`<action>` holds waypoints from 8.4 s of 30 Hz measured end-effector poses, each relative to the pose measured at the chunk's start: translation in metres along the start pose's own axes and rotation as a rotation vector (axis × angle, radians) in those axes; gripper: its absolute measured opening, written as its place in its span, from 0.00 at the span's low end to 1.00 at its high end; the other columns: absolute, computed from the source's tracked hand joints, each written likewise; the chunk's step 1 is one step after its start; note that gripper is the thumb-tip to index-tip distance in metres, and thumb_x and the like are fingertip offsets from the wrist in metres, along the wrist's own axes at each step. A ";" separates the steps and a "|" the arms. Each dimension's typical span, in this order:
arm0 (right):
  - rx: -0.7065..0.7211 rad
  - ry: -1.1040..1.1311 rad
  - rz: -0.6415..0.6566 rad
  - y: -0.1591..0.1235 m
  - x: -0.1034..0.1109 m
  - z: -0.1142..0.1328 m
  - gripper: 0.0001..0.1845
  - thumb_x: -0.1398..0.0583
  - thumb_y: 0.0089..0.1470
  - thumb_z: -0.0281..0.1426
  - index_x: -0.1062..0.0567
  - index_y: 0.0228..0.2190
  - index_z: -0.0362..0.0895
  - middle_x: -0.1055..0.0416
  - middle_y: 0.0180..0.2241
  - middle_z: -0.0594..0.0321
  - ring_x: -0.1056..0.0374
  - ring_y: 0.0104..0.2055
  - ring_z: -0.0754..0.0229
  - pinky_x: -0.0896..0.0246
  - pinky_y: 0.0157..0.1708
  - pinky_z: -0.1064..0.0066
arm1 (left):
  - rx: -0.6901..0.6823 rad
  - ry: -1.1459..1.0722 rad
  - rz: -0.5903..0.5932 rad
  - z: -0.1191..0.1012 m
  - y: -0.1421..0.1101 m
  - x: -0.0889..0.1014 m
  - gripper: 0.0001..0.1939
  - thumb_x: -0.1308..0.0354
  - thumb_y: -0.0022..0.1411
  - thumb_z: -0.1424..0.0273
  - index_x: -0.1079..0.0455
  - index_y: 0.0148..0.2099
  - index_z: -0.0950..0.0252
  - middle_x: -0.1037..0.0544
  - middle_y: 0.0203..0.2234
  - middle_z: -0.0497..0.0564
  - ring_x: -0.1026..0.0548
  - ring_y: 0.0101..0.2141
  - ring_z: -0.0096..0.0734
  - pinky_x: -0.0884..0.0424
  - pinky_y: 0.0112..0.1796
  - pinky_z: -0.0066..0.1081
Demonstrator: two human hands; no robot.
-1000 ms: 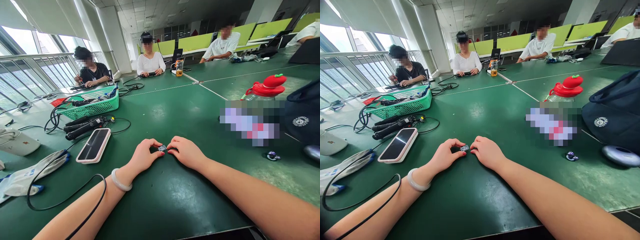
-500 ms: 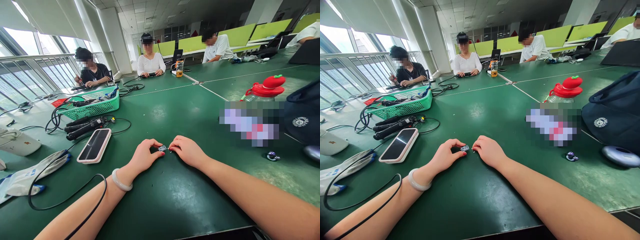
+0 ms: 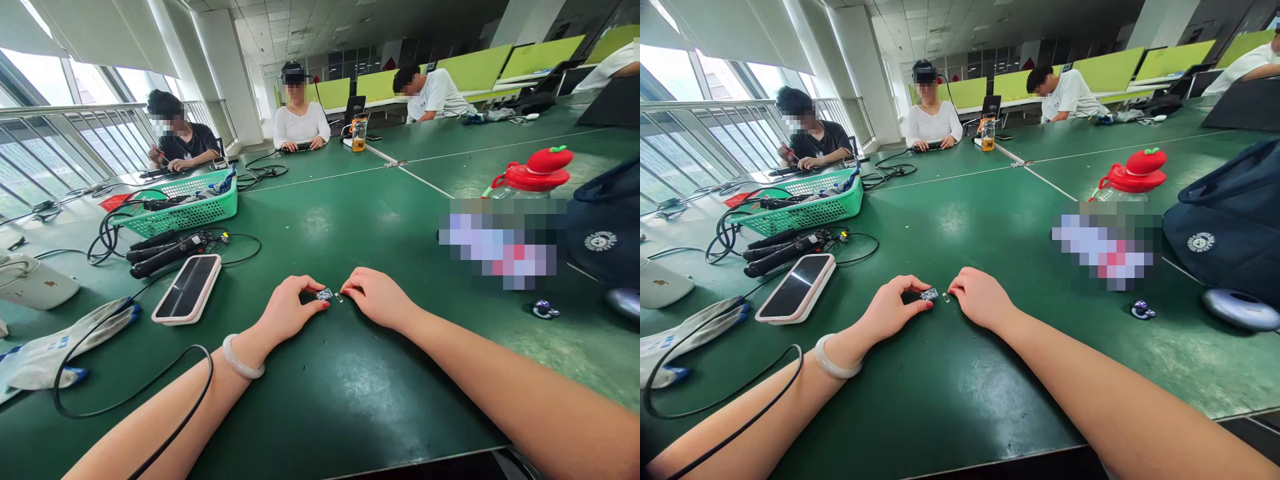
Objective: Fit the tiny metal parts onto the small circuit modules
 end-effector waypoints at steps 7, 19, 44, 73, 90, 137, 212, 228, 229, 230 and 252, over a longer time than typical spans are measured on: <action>-0.017 0.005 -0.013 -0.001 0.004 -0.008 0.09 0.42 0.56 0.29 0.21 0.31 0.46 0.27 0.34 0.62 0.31 0.37 0.60 0.38 0.39 0.69 | -0.008 -0.003 -0.003 0.000 -0.001 0.000 0.10 0.36 0.51 0.64 0.26 0.38 0.59 0.22 0.36 0.48 0.27 0.40 0.35 0.33 0.43 0.35; 0.036 -0.151 0.006 -0.003 -0.006 0.001 0.10 0.47 0.59 0.26 0.26 0.29 0.43 0.31 0.34 0.60 0.34 0.34 0.61 0.41 0.36 0.70 | -0.016 0.001 0.017 0.001 0.001 -0.003 0.11 0.36 0.50 0.64 0.26 0.38 0.59 0.22 0.35 0.48 0.27 0.39 0.36 0.32 0.43 0.36; 0.408 0.042 -0.169 -0.022 0.008 0.053 0.08 0.45 0.58 0.25 0.28 0.29 0.44 0.31 0.34 0.61 0.34 0.35 0.62 0.38 0.36 0.69 | -0.173 -0.121 0.060 -0.014 -0.005 -0.008 0.11 0.33 0.49 0.65 0.27 0.35 0.61 0.23 0.35 0.49 0.28 0.41 0.33 0.34 0.45 0.35; 0.352 -0.082 -0.074 -0.015 -0.010 0.043 0.09 0.41 0.56 0.27 0.21 0.29 0.46 0.24 0.35 0.60 0.36 0.40 0.56 0.42 0.42 0.59 | 0.076 -0.121 -0.091 0.022 0.005 0.007 0.12 0.37 0.51 0.66 0.27 0.40 0.62 0.20 0.37 0.50 0.24 0.40 0.35 0.31 0.45 0.37; 0.289 0.311 -0.305 -0.020 0.027 0.033 0.12 0.47 0.59 0.25 0.24 0.33 0.46 0.26 0.32 0.62 0.30 0.34 0.63 0.32 0.35 0.70 | 0.061 -0.184 0.022 0.008 0.002 -0.002 0.12 0.33 0.48 0.63 0.26 0.35 0.61 0.21 0.34 0.49 0.25 0.38 0.34 0.31 0.43 0.35; 0.335 0.061 -0.281 -0.024 0.024 0.037 0.14 0.42 0.56 0.24 0.26 0.44 0.45 0.23 0.40 0.59 0.33 0.41 0.56 0.36 0.44 0.58 | 0.086 -0.550 0.224 0.015 0.004 -0.021 0.13 0.34 0.50 0.67 0.27 0.39 0.65 0.22 0.37 0.52 0.26 0.40 0.32 0.32 0.48 0.36; 0.151 -0.038 -0.212 -0.019 0.018 0.024 0.10 0.40 0.57 0.39 0.23 0.35 0.47 0.24 0.35 0.62 0.35 0.38 0.59 0.57 0.46 0.60 | 0.101 -0.433 0.197 0.009 0.003 -0.021 0.12 0.39 0.54 0.71 0.27 0.43 0.64 0.20 0.40 0.51 0.24 0.42 0.32 0.30 0.47 0.34; 0.314 -0.170 -0.276 -0.022 0.006 0.056 0.16 0.45 0.60 0.40 0.27 0.27 0.44 0.27 0.27 0.62 0.38 0.33 0.60 0.57 0.45 0.59 | 0.256 -0.741 0.367 0.008 -0.008 -0.038 0.14 0.41 0.59 0.67 0.27 0.46 0.67 0.20 0.39 0.55 0.22 0.38 0.30 0.28 0.46 0.34; 0.313 -0.162 -0.270 -0.021 0.005 0.055 0.16 0.44 0.60 0.41 0.27 0.28 0.44 0.27 0.27 0.61 0.38 0.33 0.60 0.56 0.44 0.60 | 0.257 -0.741 0.366 0.009 -0.007 -0.038 0.14 0.42 0.59 0.67 0.27 0.46 0.67 0.20 0.39 0.55 0.22 0.38 0.30 0.28 0.46 0.34; 0.308 -0.149 -0.262 -0.020 0.005 0.053 0.16 0.44 0.59 0.42 0.26 0.29 0.44 0.27 0.28 0.61 0.38 0.33 0.60 0.55 0.43 0.61 | 0.259 -0.737 0.355 0.011 -0.006 -0.036 0.14 0.42 0.59 0.67 0.28 0.47 0.67 0.20 0.40 0.55 0.22 0.38 0.31 0.28 0.46 0.35; -0.280 0.737 -0.218 0.011 0.008 -0.050 0.22 0.44 0.53 0.49 0.28 0.21 0.44 0.46 0.15 0.70 0.52 0.18 0.67 0.56 0.19 0.73 | 0.284 0.527 -0.256 0.115 0.010 0.118 0.12 0.47 0.57 0.73 0.24 0.40 0.64 0.23 0.37 0.57 0.26 0.42 0.42 0.32 0.45 0.36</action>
Point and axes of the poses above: each hand's wrist, its own y-axis towards the middle knuckle, its own x-axis out of the back of the hand, z = x × y, the point moved 10 cm from there along y, towards the middle knuckle
